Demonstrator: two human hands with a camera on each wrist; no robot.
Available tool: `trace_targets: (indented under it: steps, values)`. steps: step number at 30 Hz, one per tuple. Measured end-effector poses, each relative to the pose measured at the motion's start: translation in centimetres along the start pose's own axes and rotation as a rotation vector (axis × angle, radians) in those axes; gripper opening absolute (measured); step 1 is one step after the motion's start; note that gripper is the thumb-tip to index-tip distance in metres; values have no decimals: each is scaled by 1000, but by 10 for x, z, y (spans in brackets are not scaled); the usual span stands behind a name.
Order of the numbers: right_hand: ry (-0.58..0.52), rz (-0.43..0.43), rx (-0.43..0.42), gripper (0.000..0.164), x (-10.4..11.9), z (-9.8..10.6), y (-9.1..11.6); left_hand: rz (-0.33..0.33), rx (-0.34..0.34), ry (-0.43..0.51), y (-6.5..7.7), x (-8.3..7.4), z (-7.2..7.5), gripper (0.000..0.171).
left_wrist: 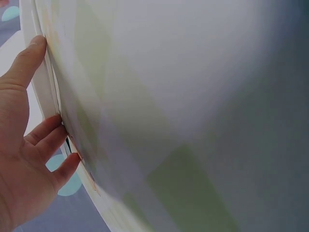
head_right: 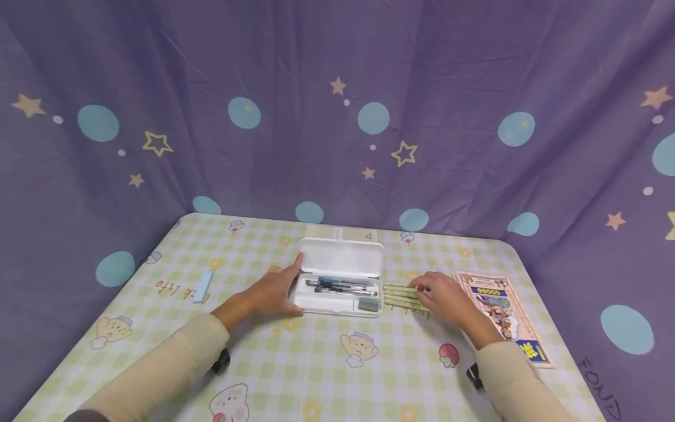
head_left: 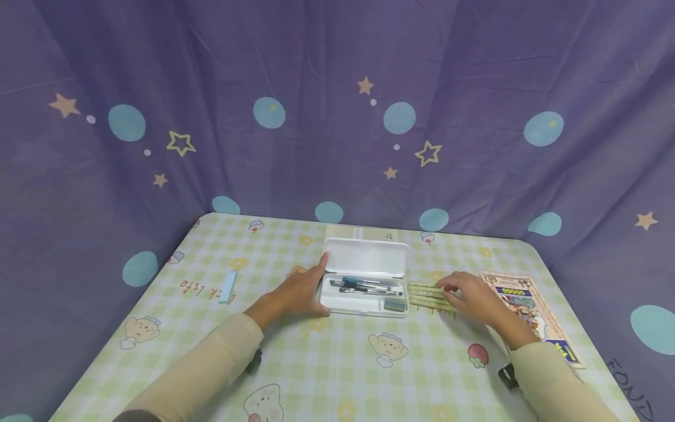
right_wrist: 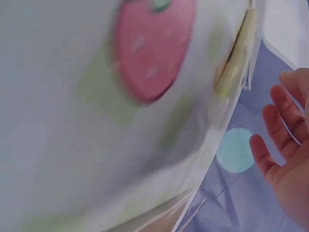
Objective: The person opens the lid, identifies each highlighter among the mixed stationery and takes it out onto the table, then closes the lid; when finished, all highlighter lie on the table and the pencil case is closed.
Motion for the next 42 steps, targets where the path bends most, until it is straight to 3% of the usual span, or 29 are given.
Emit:
trace_targets:
  steps: [6, 13, 22, 33, 37, 42]
  values:
    - [-32, 29, -8, 19, 15, -5, -21, 1, -1, -5, 0, 2, -1, 141]
    - [-69, 5, -4, 20, 28, -5, -44, -10, -10, 2, 0, 1, -1, 140]
    - [-154, -48, -94, 25, 36, 8, -66, -2, 3, -2, -1, 1, 0, 139]
    - [-103, -56, -133, 39, 33, 9, -84, -9, -3, -6, 0, 2, -1, 140]
    - [-87, -59, -114, 46, 32, 6, -89, -6, -5, -2, 0, 1, -1, 140]
    - [-87, -81, -87, 42, 32, 0, -93, -9, -13, -3, 1, 1, -1, 140]
Point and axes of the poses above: each hand's wrist, its own y-axis away from the middle knuckle, its own z-axis out of the back of the hand, x = y × z, the point moved 9 cm from there along -y, towards the middle knuckle, and after that the axes turned 4 degrees about -z, right-handed, at the moved point
